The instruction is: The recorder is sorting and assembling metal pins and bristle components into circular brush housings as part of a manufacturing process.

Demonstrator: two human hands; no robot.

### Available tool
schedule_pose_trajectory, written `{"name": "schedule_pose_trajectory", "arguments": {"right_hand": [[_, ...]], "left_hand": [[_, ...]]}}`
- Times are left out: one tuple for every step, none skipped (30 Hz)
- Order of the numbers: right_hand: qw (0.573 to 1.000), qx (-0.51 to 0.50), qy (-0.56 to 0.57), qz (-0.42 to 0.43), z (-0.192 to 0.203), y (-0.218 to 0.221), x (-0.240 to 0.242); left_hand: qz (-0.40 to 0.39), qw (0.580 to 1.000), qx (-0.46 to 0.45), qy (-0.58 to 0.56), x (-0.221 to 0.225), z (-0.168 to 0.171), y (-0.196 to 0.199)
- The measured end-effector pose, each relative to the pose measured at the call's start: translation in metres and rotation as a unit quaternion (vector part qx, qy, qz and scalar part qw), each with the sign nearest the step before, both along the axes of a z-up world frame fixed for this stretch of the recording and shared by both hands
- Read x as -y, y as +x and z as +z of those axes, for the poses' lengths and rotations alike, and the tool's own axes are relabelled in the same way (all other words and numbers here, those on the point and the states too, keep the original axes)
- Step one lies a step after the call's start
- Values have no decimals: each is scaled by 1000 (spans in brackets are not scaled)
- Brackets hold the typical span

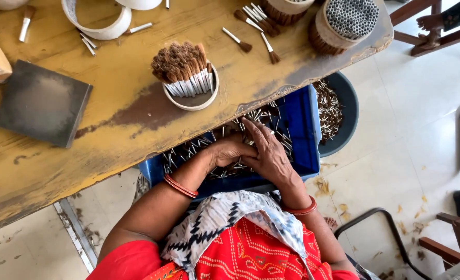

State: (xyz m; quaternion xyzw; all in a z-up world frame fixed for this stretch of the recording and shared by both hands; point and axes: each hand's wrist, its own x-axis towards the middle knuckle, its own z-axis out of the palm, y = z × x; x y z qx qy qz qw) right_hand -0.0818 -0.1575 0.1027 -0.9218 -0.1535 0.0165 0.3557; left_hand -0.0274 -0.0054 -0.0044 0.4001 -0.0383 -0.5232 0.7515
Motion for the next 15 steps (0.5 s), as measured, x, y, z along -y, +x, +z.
{"name": "schedule_pose_trajectory", "arguments": {"right_hand": [[997,-72,25,-8,-7,-1,3],[997,-69,25,-4,8,2,-3],[1000,3,8,12,22,6,-10],[997,74,-8,29,37,10,-16],[997,76,-8,33,27,12,-12],[999,33,-3,23,17,9,-8],[1000,-9,2,13,7,7,-3],[1000,-13,1,12,12,8,-5],[1000,19,3,16,17,9,-6],[998,57,6,20,22,15,-8],[998,60,5,20,25,16,-9],[996,76,23,26,29,16,-9],[994,93,40,33,31,15,-10],[995,86,41,33,35,14,-10],[994,106,21,25,37,14,-10]], "left_hand": [[8,1000,4,13,-1,13,1],[12,1000,7,13,-3,22,3],[32,999,-16,11,-4,31,6],[52,998,-40,9,-6,40,9],[56,998,-37,9,-7,37,13],[9,1000,2,12,-8,34,11],[-38,998,42,16,-8,30,10],[-38,998,39,14,-5,28,9],[8,993,97,60,-2,26,7],[54,980,161,105,0,25,12],[54,979,164,104,2,18,17],[38,919,299,255,4,11,19],[21,817,421,395,6,2,22],[18,819,415,396,3,11,19],[71,830,434,343,-1,20,15]]}}
